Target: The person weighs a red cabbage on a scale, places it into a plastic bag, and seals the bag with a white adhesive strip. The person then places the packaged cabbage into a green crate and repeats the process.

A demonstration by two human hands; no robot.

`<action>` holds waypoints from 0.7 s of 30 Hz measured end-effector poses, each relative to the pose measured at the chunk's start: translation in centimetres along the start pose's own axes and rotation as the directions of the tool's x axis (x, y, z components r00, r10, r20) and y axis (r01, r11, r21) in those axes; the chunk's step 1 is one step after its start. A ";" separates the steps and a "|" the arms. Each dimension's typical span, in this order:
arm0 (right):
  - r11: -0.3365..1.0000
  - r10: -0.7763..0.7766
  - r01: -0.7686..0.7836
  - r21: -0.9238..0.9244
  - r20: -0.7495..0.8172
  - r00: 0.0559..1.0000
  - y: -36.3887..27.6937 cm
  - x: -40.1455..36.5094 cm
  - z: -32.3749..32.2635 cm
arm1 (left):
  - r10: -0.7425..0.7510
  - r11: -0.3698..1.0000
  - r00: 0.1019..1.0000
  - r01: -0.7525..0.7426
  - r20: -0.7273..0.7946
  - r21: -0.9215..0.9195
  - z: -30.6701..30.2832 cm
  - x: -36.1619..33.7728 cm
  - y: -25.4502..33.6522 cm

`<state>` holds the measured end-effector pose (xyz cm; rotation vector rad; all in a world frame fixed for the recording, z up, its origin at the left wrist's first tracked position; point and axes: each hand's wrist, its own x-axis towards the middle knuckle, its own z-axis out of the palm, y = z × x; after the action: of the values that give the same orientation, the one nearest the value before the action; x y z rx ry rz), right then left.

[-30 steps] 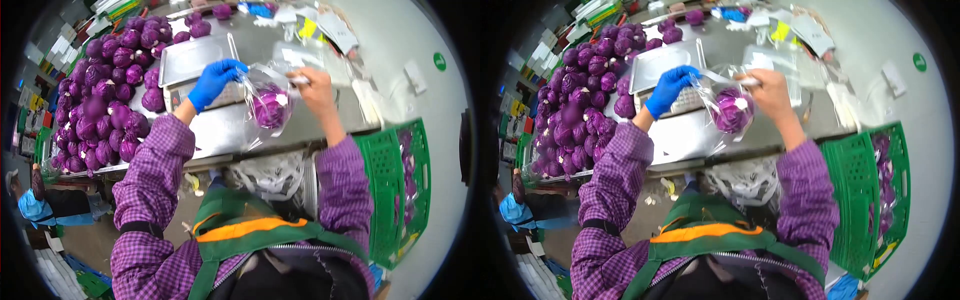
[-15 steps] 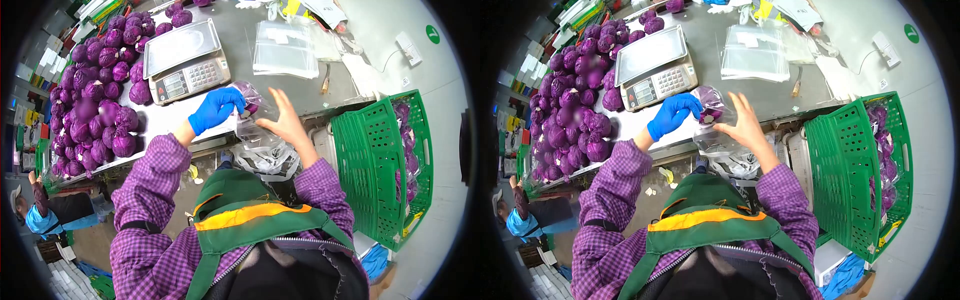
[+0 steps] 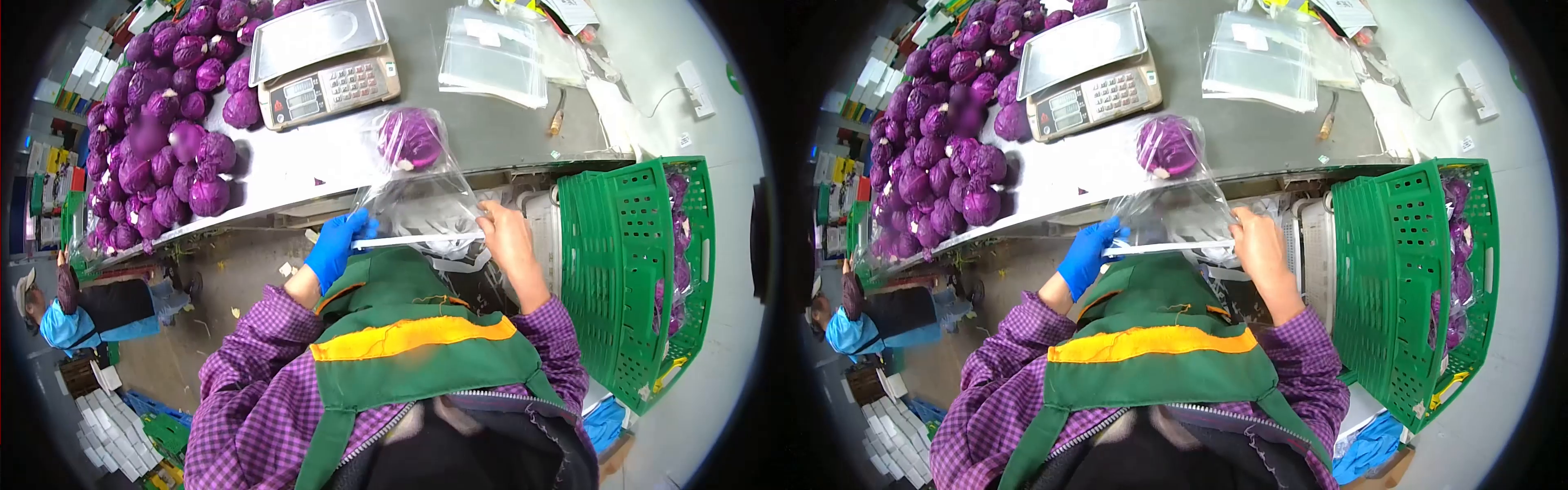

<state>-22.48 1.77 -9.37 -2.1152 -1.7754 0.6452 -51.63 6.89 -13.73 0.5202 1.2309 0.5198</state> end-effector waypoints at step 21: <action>0.765 -0.631 0.592 0.256 0.108 0.768 -10.2 0.9 3.0 | 0.267 0.962 0.962 -0.270 0.058 0.041 2.5 -2.6 1.1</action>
<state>-32.48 4.43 -6.90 -1.2343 -2.2243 0.8066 -49.93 5.91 -10.48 0.7446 1.1313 0.7023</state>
